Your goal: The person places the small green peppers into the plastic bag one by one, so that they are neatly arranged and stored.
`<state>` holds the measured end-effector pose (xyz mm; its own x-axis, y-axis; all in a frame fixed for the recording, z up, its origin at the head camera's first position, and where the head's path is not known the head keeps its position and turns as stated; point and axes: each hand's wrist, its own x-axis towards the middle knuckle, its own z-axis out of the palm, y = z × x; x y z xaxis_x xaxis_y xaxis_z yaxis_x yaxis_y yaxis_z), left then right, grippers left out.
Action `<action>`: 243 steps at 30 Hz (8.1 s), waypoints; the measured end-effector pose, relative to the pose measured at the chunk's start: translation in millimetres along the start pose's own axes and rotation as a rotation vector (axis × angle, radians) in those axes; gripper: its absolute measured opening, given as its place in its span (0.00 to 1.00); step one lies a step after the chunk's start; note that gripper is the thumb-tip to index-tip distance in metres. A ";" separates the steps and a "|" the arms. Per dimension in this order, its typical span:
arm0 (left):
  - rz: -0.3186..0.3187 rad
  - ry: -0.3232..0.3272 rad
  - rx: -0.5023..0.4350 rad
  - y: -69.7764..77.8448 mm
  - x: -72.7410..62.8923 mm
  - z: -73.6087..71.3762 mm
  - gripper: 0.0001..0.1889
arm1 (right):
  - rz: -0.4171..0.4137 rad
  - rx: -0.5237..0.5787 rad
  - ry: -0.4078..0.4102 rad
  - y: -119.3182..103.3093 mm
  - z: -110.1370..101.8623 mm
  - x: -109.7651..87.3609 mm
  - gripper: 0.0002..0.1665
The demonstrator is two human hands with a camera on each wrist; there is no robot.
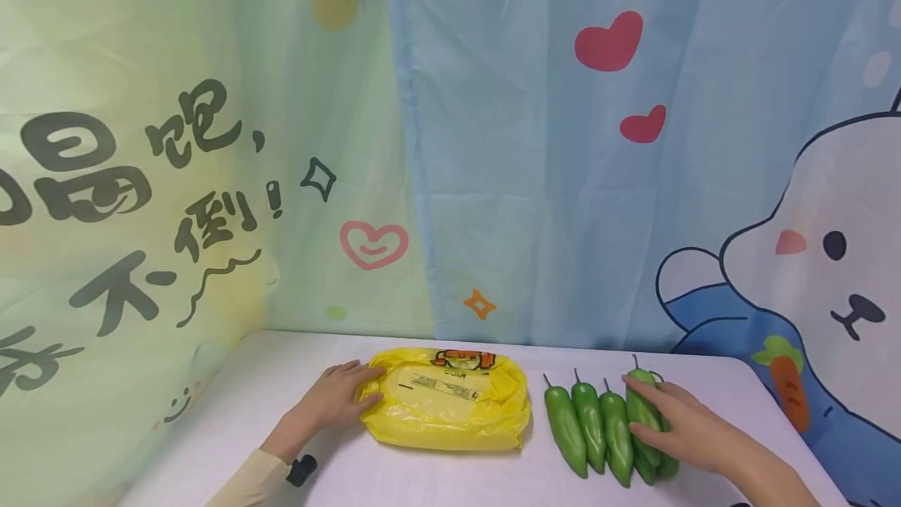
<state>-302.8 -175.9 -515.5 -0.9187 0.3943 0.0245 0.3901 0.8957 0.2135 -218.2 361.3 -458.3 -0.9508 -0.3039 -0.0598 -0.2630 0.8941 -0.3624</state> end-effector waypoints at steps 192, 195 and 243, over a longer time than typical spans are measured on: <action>-0.036 -0.007 0.003 0.9 3.5 4.4 0.27 | -0.218 0.220 -0.156 -224.0 90.6 151.5 0.39; -0.030 -0.002 0.004 0.6 3.0 4.4 0.27 | -0.213 0.214 -0.155 -230.1 94.1 154.7 0.39; -0.009 0.019 0.018 0.4 4.9 7.9 0.28 | -0.059 0.107 -0.045 -278.7 139.6 173.3 0.40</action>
<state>-306.6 -172.1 -523.0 -0.9231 0.3822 0.0415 0.3826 0.9029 0.1959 -286.8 13.4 -497.5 -0.9253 -0.3713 -0.0765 -0.2968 0.8351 -0.4632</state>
